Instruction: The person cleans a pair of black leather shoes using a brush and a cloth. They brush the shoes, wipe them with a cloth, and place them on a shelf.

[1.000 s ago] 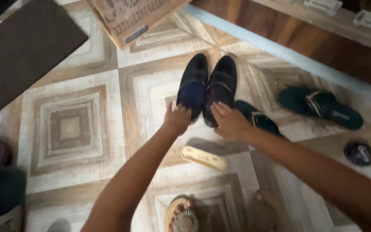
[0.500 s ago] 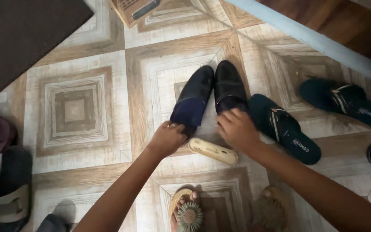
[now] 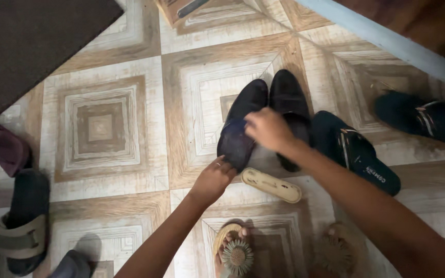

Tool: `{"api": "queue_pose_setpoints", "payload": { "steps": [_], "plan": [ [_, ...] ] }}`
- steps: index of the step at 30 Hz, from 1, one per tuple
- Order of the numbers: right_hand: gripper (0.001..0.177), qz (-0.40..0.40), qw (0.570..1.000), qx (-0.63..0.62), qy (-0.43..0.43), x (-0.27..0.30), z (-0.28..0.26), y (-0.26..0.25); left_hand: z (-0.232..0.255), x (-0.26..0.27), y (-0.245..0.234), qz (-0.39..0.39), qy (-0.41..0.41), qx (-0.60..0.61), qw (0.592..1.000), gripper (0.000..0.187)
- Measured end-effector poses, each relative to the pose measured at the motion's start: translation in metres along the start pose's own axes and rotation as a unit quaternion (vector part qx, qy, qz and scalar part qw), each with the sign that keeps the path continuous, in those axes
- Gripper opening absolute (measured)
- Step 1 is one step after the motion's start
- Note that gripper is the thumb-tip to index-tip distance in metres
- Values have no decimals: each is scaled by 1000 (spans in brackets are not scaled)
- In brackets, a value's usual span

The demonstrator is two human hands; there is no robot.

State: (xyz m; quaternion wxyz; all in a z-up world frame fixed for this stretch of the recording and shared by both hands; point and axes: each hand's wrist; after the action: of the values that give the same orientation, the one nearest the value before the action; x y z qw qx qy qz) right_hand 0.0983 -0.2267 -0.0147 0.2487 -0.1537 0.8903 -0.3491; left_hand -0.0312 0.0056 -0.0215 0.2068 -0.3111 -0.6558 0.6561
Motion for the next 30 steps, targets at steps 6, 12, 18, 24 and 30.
{"api": "queue_pose_setpoints", "payload": {
  "steps": [6,12,18,24,30],
  "plan": [
    [27,67,984,-125,107,11,-1,1,-1,-3,-6,6,-3,45,999,21],
    [30,43,842,-426,330,14,-6,-7,-5,-9,-37,-45,-93,177,979,39],
    [46,7,609,-726,318,38,-46,-64,2,-45,-74,-64,-398,713,574,96],
    [50,-104,961,-251,41,60,-91,-62,-14,-53,-84,-98,-388,837,374,79],
    [54,-75,993,-93,-5,66,-79,-13,-47,-81,9,-227,-381,790,422,56]
  ]
}}
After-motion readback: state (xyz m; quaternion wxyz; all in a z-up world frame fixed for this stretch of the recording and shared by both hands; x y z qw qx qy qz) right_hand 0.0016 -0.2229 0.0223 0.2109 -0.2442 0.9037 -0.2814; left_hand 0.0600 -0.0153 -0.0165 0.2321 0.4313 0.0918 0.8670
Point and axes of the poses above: each hand's wrist, its own x-axis away from the middle knuckle, its own y-axis out of the palm, z = x × y, and after that the axes turned 11 degrees about -x, right-handed
